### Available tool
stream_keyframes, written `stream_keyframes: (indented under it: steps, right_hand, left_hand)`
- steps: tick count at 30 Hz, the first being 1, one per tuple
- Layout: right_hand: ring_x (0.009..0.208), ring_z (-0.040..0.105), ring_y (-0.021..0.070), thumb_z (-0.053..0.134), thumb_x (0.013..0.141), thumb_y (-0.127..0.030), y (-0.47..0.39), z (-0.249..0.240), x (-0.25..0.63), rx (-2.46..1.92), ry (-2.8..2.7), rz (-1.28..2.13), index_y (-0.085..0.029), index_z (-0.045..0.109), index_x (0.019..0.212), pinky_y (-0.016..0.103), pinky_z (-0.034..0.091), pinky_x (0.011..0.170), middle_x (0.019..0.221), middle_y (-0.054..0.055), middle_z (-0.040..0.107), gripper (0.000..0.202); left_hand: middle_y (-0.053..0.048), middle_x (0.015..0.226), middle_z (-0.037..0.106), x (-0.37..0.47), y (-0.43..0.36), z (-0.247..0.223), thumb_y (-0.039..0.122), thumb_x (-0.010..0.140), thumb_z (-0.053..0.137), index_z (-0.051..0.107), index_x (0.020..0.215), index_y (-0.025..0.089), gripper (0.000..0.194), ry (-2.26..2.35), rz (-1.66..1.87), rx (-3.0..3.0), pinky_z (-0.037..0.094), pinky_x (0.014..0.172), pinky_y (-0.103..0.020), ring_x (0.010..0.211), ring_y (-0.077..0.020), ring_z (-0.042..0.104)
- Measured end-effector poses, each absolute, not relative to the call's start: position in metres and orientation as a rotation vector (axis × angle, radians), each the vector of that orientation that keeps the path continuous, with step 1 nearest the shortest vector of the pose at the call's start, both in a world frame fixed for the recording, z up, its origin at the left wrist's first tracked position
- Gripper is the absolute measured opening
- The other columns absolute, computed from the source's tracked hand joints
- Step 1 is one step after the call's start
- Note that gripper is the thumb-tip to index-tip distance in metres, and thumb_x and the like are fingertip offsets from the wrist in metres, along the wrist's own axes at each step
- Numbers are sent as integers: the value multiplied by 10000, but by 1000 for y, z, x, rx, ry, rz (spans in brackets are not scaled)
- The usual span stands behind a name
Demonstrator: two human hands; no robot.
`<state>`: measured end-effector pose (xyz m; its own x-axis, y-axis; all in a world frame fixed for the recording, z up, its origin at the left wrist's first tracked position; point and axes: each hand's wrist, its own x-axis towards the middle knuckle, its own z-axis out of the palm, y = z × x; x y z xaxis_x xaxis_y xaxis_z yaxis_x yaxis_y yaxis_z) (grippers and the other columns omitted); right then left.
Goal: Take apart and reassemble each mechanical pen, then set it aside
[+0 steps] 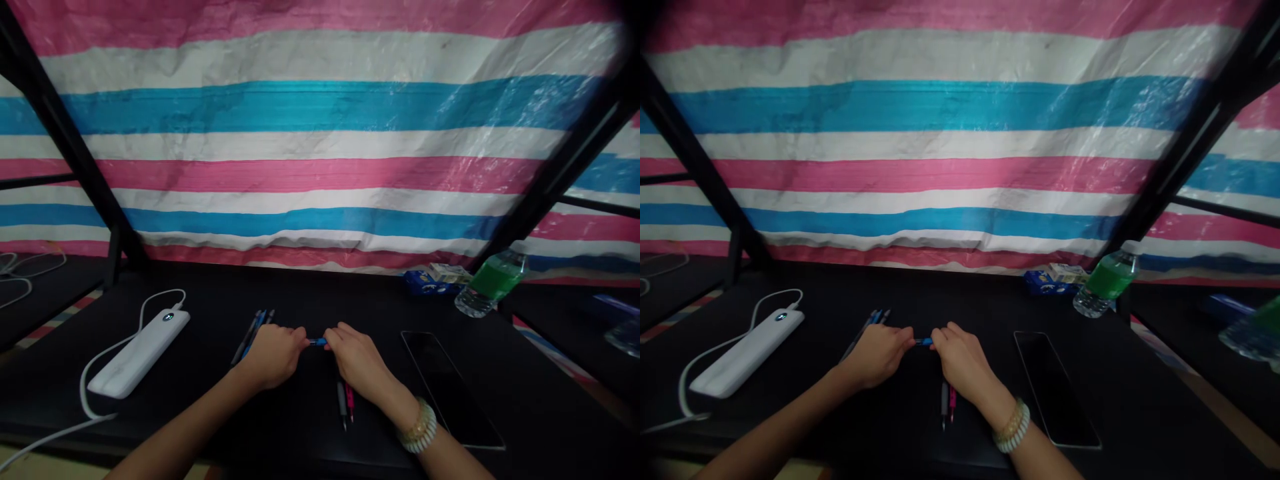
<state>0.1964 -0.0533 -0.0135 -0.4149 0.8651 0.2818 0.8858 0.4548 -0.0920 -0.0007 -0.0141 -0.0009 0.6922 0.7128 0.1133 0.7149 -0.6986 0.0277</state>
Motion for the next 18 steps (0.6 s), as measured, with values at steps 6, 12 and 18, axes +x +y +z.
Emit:
stream_keyframes:
  steps: [6,12,18]
  right_hand:
    - [758,509,192,459,888,-19,-55,-13,194,-1474,-2428,-178,-188,531,770,288,331,597,733,28,607,218]
    - [865,556,226,472,941,-112,-52,-15,196,-1441,-2389,-263,-166,581,948,313,405,686,875,59,641,121]
    - [787,631,222,510,958,-182,-49,-21,195,-1448,-2403,-349,-166,586,939,305,389,627,851,59,677,80]
  left_hand:
    - [-44,709,692,-3,-14,-4,298,983,341,577,809,191,312,-1248,-232,-2877,391,550,-285,642,-230,668]
    - [-18,793,658,-3,-9,-7,262,976,391,534,852,188,203,-1067,-471,-2814,375,577,-277,703,-189,638]
    - [9,736,621,-2,-8,-12,230,961,439,506,868,194,120,-924,-557,-2773,328,539,-285,647,-162,593]
